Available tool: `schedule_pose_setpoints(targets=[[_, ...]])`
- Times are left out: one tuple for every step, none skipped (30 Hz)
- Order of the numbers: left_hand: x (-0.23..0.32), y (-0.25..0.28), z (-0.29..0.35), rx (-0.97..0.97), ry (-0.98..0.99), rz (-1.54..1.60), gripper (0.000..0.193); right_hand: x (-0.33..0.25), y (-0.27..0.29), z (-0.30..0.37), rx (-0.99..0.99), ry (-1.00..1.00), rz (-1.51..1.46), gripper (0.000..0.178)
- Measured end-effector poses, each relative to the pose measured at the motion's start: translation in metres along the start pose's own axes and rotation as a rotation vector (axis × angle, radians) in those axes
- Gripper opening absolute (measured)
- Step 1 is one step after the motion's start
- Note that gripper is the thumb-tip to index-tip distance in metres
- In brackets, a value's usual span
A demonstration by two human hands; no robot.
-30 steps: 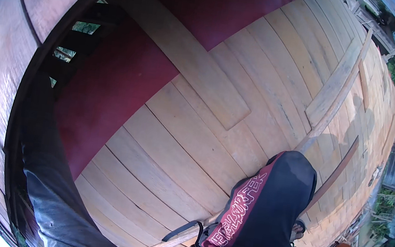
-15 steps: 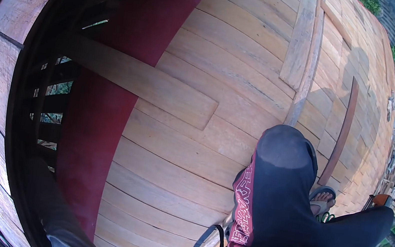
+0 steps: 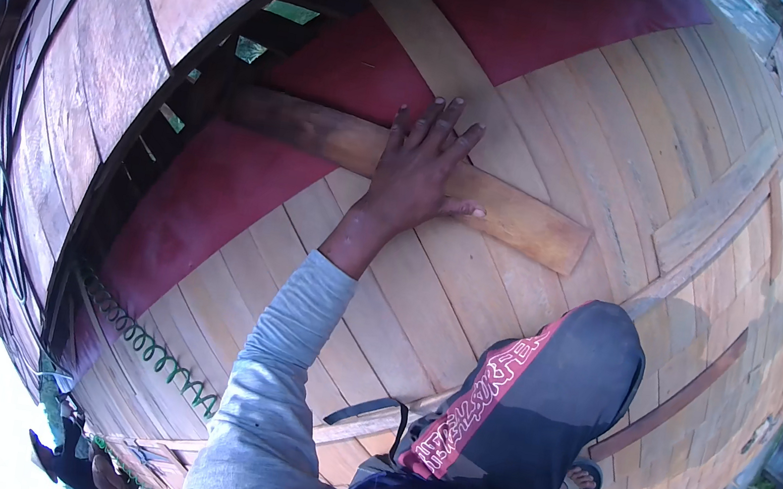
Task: The person installs wooden shingles on a curved roof structure using a pneumatic nail gun, positioning shingles one at a time and securing them with fasteners.
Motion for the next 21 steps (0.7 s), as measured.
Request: schedule_pose_setpoints(targets=[[-0.018,-0.009,0.020,-0.020,0.060,-0.018,0.097,-0.002,-0.003,-0.003,-0.011,-0.002,0.001,0.038],[-0.029,-0.016,0.036,-0.032,0.116,-0.022,0.100,-0.004,-0.002,-0.007,-0.011,0.008,0.001,0.038],[-0.030,-0.017,0.047,-0.030,0.132,-0.020,0.100,-0.005,0.000,-0.009,-0.019,0.014,-0.002,0.038],[-0.031,-0.016,0.054,-0.022,0.128,-0.044,0.098,-0.005,0.003,-0.010,-0.017,0.015,-0.007,0.038],[-0.034,-0.013,0.058,-0.011,0.115,-0.069,0.096,-0.005,0.004,-0.009,-0.012,0.016,-0.020,0.039],[-0.037,-0.011,0.063,-0.011,0.113,-0.077,0.096,-0.003,0.005,-0.008,-0.020,0.012,-0.035,0.039],[-0.035,-0.012,0.060,-0.009,0.086,-0.062,0.098,0.002,0.009,-0.012,-0.011,0.010,-0.054,0.039],[-0.037,-0.010,0.053,-0.006,0.048,-0.048,0.099,0.008,0.011,-0.014,-0.005,0.003,-0.081,0.039],[-0.026,-0.008,0.041,-0.042,-0.030,0.003,0.101,0.017,0.023,-0.017,0.016,-0.002,-0.109,0.039],[-0.014,0.000,0.033,-0.076,-0.121,0.053,0.103,0.031,0.036,-0.018,0.036,-0.013,-0.143,0.039],[0.012,-0.011,0.017,-0.068,-0.141,0.106,0.104,0.042,0.078,-0.021,0.099,-0.009,-0.166,0.039],[0.027,-0.017,0.011,-0.078,-0.175,0.150,0.105,0.053,0.107,-0.021,0.131,-0.008,-0.199,0.039],[0.032,-0.012,0.011,-0.090,-0.136,0.148,0.098,0.059,0.117,-0.020,0.141,-0.008,-0.256,0.039],[0.022,-0.010,0.020,-0.147,-0.182,0.062,0.091,0.055,0.108,-0.021,0.121,-0.008,-0.313,0.039],[0.016,-0.014,0.036,-0.277,-0.160,-0.107,0.096,0.051,0.109,-0.016,0.121,0.010,-0.345,0.039],[-0.039,-0.006,0.051,-0.259,-0.129,-0.176,0.100,0.021,0.060,-0.017,0.112,-0.073,-0.253,0.041],[-0.062,0.010,0.054,-0.086,-0.113,-0.206,0.100,0.005,0.043,-0.019,0.080,-0.025,-0.375,0.041],[-0.059,0.025,0.041,-0.036,-0.036,-0.172,0.096,0.006,0.049,-0.025,0.068,0.008,-0.313,0.040],[-0.045,0.036,0.015,-0.253,0.069,-0.151,0.096,0.015,0.066,-0.027,0.073,0.035,-0.248,0.039],[-0.013,0.048,-0.015,-0.170,0.076,-0.166,0.094,0.013,0.084,-0.016,0.096,0.315,-0.209,0.039],[0.006,0.085,-0.040,-0.066,0.110,-0.223,0.091,0.000,0.086,-0.009,0.112,0.328,-0.251,0.040]])
Point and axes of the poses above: each hand's wrist, its own z-axis away from the middle knuckle, its own y-axis out of the back of the hand, x = y × z, the point moved 7 cm from there along -z, towards the middle knuckle, and after that the axes turned 13 degrees about -z, right-handed, at the moved point
